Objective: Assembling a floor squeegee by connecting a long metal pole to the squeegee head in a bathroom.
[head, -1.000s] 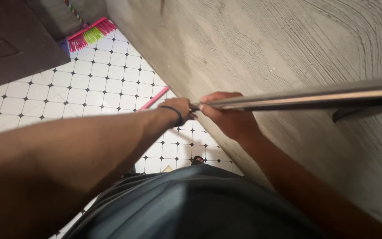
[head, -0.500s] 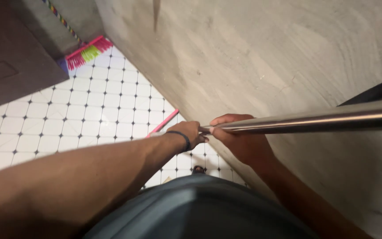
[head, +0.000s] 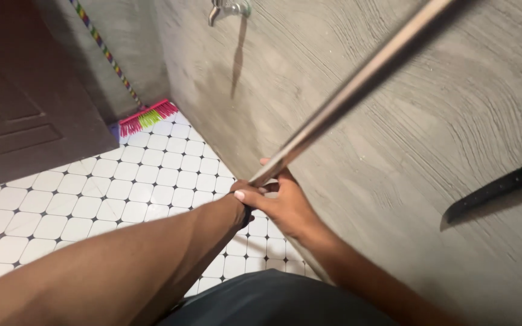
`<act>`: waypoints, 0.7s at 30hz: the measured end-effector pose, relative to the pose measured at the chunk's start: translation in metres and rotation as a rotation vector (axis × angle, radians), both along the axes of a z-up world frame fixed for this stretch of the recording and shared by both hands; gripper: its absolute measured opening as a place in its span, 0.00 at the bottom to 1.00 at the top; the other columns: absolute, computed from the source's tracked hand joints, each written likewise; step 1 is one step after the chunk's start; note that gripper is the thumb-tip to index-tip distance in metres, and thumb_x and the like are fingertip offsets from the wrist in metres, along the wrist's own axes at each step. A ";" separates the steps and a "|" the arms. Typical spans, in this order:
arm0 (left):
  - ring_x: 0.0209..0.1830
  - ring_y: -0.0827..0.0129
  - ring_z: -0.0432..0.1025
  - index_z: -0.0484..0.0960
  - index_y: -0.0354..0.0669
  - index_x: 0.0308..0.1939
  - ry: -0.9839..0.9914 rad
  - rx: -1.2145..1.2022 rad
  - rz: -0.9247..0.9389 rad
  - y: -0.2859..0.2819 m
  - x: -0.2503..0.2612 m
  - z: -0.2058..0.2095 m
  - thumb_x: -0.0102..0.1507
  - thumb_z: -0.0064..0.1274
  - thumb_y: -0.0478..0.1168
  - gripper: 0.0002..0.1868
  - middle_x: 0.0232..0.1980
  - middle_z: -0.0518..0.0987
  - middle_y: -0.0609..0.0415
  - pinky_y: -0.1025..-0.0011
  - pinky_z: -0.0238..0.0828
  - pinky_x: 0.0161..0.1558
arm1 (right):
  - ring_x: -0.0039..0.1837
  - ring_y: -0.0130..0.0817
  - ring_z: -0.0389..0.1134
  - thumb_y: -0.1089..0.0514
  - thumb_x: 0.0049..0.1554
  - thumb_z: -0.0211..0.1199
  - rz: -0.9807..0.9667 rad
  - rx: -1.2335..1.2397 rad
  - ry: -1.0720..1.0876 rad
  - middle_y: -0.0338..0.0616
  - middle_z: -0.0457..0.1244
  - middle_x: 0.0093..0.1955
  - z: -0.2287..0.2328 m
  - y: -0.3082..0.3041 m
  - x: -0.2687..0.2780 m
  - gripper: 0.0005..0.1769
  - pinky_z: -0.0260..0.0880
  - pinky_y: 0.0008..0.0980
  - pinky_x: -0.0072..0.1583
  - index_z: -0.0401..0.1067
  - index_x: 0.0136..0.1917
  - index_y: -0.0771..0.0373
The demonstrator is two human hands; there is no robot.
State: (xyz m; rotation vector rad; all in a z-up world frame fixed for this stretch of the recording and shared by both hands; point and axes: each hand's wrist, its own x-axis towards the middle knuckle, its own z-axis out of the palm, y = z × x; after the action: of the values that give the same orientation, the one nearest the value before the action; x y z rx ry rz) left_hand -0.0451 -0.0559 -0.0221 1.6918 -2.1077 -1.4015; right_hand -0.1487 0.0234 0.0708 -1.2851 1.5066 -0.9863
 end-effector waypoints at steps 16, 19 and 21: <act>0.56 0.56 0.78 0.80 0.44 0.55 -0.044 0.078 0.158 0.004 0.001 -0.017 0.59 0.63 0.53 0.26 0.56 0.82 0.45 0.64 0.74 0.56 | 0.64 0.40 0.65 0.57 0.43 0.67 0.177 -0.139 0.044 0.50 0.59 0.67 0.011 -0.018 0.003 0.46 0.75 0.44 0.57 0.53 0.72 0.66; 0.56 0.56 0.78 0.80 0.44 0.55 -0.037 0.083 0.205 -0.002 0.001 -0.011 0.59 0.63 0.53 0.25 0.56 0.82 0.45 0.64 0.74 0.56 | 0.64 0.40 0.65 0.53 0.43 0.70 0.210 -0.122 0.037 0.51 0.59 0.65 0.012 -0.021 -0.002 0.53 0.76 0.42 0.56 0.48 0.76 0.63; 0.56 0.56 0.78 0.80 0.44 0.55 -0.034 0.085 0.230 -0.007 0.002 -0.007 0.59 0.63 0.53 0.25 0.56 0.82 0.45 0.64 0.74 0.55 | 0.63 0.42 0.68 0.46 0.45 0.76 0.261 -0.149 0.034 0.50 0.63 0.63 0.008 -0.025 -0.009 0.47 0.74 0.39 0.60 0.58 0.70 0.63</act>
State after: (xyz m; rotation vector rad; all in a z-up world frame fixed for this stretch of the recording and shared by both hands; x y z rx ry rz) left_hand -0.0428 -0.0626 -0.0290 1.9308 -1.8210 -1.4200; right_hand -0.1582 -0.0012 0.0791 -1.5667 1.2694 -0.9224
